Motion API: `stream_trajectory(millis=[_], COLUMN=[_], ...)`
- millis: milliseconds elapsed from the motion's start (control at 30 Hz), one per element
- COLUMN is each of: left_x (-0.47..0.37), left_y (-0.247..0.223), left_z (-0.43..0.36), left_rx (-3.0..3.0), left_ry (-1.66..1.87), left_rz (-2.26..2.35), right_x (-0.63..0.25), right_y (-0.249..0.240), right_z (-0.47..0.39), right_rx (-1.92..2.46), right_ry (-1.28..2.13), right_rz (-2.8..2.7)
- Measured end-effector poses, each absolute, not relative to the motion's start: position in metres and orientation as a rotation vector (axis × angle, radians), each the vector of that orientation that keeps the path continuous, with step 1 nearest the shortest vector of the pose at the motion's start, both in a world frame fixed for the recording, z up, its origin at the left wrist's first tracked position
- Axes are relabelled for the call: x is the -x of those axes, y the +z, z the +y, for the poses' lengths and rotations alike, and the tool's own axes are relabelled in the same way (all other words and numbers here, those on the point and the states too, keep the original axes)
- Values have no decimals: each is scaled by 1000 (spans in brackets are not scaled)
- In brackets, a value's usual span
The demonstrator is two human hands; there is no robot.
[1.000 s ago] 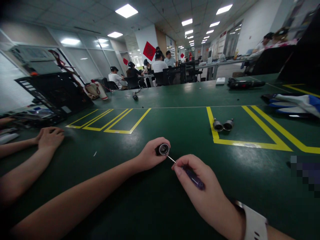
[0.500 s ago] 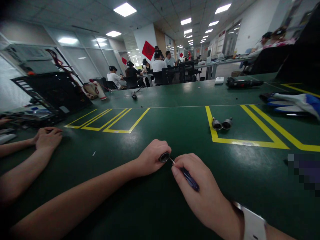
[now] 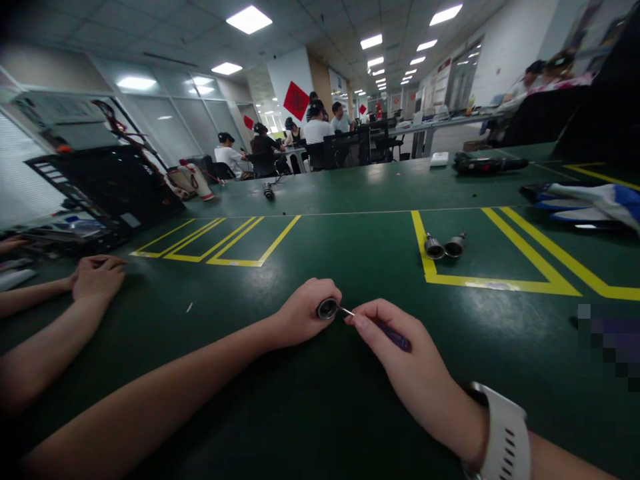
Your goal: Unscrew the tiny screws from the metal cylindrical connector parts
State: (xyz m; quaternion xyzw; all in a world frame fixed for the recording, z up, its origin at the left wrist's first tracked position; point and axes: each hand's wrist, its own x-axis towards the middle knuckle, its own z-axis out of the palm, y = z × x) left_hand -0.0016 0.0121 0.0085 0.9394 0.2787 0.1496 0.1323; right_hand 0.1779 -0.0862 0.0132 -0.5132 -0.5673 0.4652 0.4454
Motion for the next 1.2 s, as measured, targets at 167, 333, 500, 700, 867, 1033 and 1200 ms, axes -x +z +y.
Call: stream_trajectory(millis=[167,333,500,700,867,1033,1200], left_x=[-1,0,2,1,-1,0,2], left_y=[10,8,6,6,8,8,4], left_z=[6,9,14,13,8,9,14], left_rx=[-2892,-2838,-2688,-2694,-2839,-2783,-2617], left_ry=[357,397,493,526,432,459,575], left_rz=[801,761,741,834,866,840,820], right_x=[-177,-182,-184,-184,-181,-183,-183], right_y=[14,15,17,13,14,11,13], right_z=[-91,-81,-76,-80,-85,-80,-77], right_rx=[1303,1234,1169,1195,1309,1227,1170], right_ry=[954,1303,1424,1317,1122,1317,1425], right_rz=[-1609,-1237,-1032,-1172,-1504,-1268,-1098])
